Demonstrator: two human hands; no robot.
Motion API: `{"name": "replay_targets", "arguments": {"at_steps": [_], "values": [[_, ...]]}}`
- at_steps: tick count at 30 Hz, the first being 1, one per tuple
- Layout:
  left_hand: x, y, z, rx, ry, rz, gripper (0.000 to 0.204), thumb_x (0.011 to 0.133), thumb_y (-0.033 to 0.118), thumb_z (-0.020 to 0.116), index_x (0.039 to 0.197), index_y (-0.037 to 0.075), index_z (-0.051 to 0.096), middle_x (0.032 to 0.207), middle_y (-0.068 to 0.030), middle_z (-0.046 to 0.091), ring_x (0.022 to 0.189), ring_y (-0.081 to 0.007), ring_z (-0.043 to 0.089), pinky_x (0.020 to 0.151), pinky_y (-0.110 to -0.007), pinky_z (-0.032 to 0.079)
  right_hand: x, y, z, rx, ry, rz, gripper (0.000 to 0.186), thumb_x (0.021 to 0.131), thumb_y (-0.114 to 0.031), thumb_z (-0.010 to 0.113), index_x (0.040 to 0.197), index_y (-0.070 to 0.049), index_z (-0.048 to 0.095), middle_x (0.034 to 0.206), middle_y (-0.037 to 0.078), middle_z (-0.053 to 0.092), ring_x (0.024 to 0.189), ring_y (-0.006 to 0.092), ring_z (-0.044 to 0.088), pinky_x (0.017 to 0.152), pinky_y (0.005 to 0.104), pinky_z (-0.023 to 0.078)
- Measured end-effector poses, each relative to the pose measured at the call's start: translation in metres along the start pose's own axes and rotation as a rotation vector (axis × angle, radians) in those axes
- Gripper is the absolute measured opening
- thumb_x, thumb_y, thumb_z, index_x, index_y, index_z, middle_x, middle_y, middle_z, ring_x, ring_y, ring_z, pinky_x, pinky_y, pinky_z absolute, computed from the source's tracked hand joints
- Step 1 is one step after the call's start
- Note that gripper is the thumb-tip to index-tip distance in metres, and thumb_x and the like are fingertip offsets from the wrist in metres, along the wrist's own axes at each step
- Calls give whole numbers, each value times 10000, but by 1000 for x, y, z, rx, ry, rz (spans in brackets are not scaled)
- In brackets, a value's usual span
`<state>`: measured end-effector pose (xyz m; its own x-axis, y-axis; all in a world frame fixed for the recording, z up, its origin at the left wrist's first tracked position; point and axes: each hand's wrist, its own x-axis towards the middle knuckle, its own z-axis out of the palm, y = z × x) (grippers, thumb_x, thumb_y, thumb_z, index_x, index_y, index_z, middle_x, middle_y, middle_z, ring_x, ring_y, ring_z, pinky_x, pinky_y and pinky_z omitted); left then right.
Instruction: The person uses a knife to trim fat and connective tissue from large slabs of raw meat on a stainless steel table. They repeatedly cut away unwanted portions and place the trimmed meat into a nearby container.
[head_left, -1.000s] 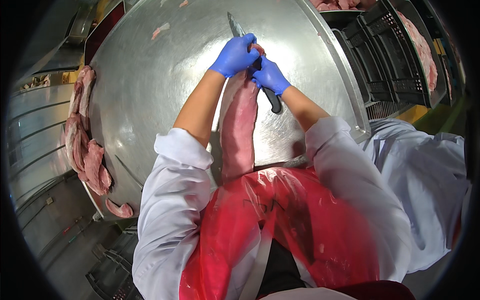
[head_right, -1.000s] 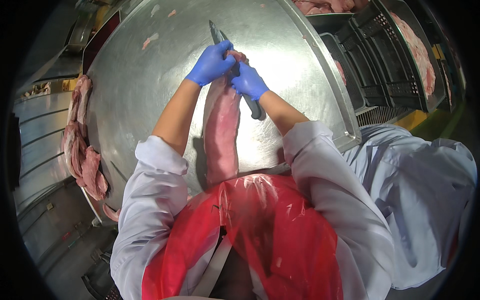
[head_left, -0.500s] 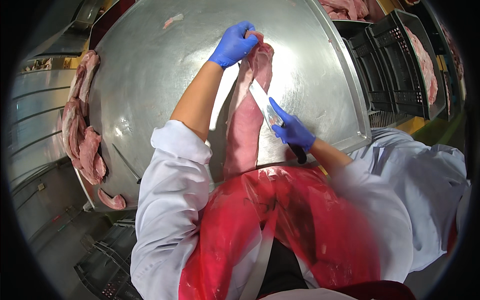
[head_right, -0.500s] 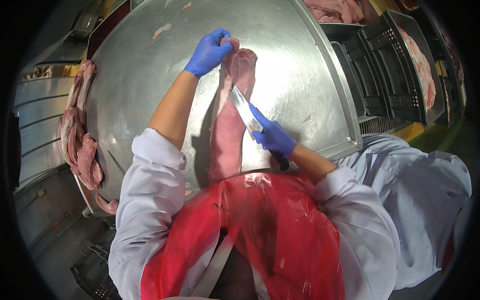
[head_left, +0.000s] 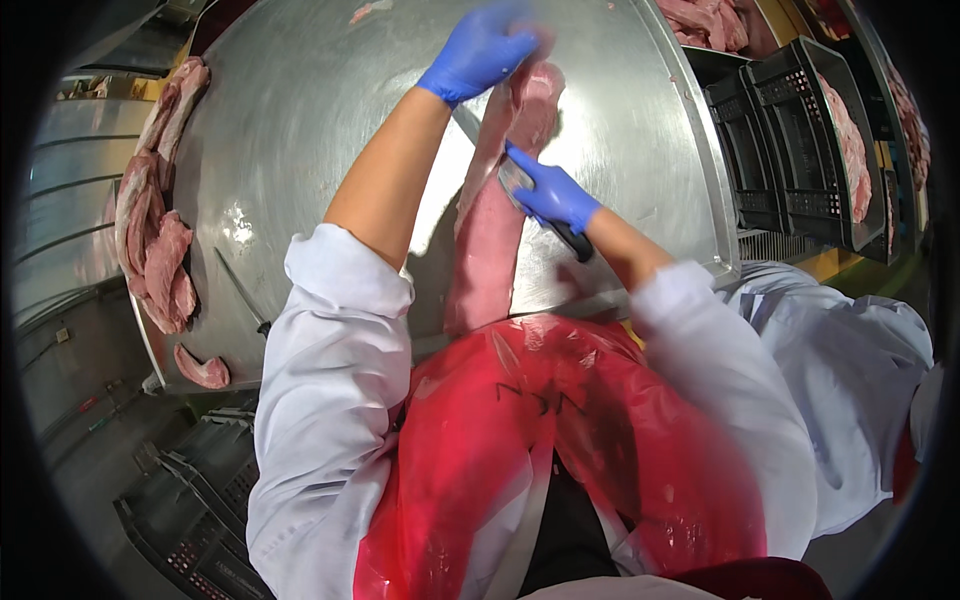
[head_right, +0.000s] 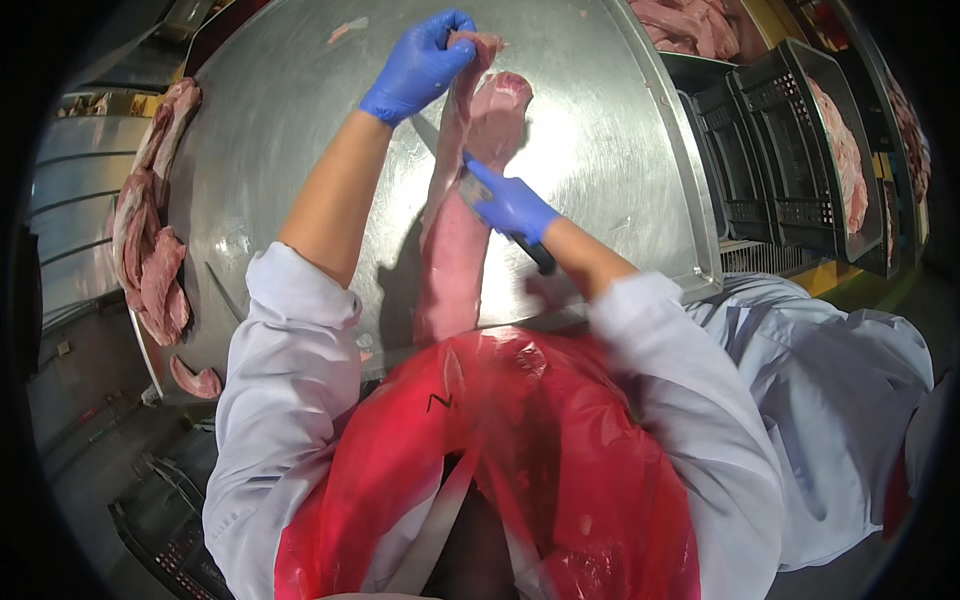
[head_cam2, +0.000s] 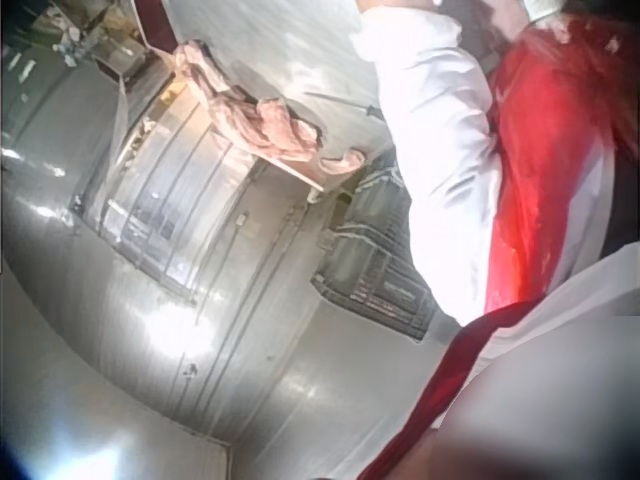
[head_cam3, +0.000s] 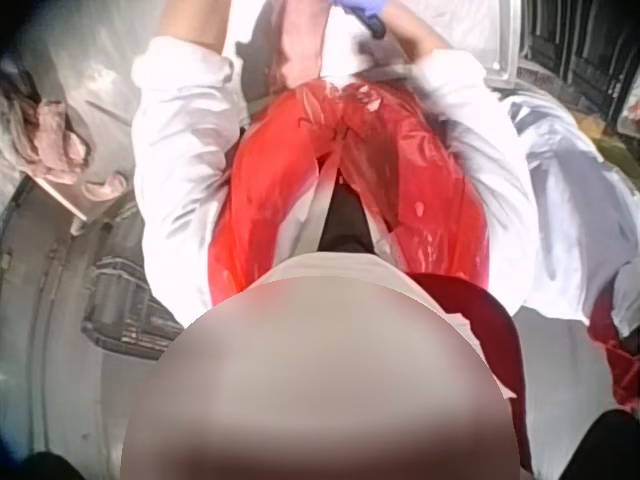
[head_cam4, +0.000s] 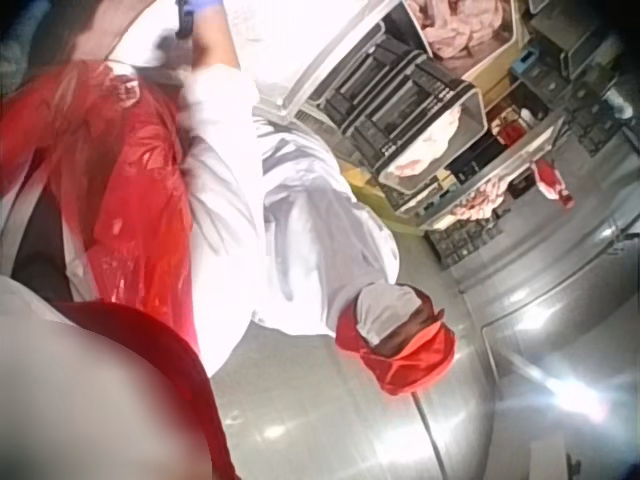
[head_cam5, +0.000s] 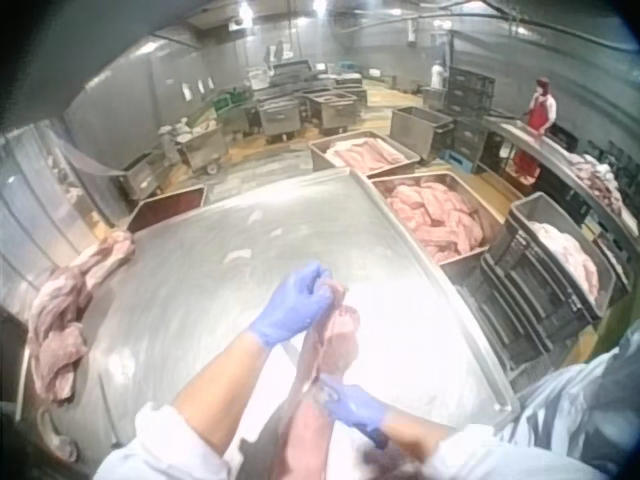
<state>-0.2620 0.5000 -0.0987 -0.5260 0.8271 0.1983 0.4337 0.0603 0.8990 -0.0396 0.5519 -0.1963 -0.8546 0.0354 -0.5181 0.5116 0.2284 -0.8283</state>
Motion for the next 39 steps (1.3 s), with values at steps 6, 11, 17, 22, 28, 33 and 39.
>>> {"name": "replay_targets", "arguments": {"at_steps": [6,11,17,22,28,33,39], "values": [[-17,43,-42,-46,112,92,114,907,136,552,850,37,558,745,-24,627,711,-113,564,649,-290,476,-88,37,36,81,-138,-51,802,915,-83,591,1600,-270,219,759,101,641,624,130,597,613,305,530],[-25,91,-40,-4,127,179,131,926,142,580,843,49,541,750,-16,603,716,-87,548,642,-264,460,-8,-13,47,84,-71,-54,685,946,-157,588,1565,-195,297,756,95,640,581,163,598,545,328,526],[-84,143,-118,-187,278,259,111,931,163,619,957,68,567,781,12,598,722,-58,533,638,-217,434,-84,77,107,-229,-65,-727,708,963,-251,547,1592,-257,221,903,172,695,715,245,674,676,380,549],[-239,235,-183,-185,747,146,453,920,211,582,1257,-92,565,980,-104,634,787,-120,603,680,-256,497,5,19,170,-149,-471,-485,755,918,-110,501,1598,-243,203,788,148,667,539,226,616,548,372,536],[-547,340,-211,338,1478,-3,712,921,369,483,1407,-143,391,1331,-282,546,1187,-322,579,1066,-468,417,-42,1,119,8,-503,-342,775,943,-189,537,1606,-299,153,676,48,572,493,121,511,481,305,478],[-751,384,-135,990,1310,-255,430,987,298,501,1176,-77,593,1295,-240,597,1246,-367,553,1128,-505,383,-37,36,9,158,-166,-300,742,952,-102,530,1598,-287,216,711,36,622,551,102,582,526,273,514],[-744,310,-49,1659,1046,-1625,650,860,344,737,1302,-77,515,1297,-275,566,1159,-424,569,997,-483,457,-1,-7,-21,-118,71,-292,757,904,-84,609,1582,-201,293,1001,65,661,815,131,616,790,302,534]]}}
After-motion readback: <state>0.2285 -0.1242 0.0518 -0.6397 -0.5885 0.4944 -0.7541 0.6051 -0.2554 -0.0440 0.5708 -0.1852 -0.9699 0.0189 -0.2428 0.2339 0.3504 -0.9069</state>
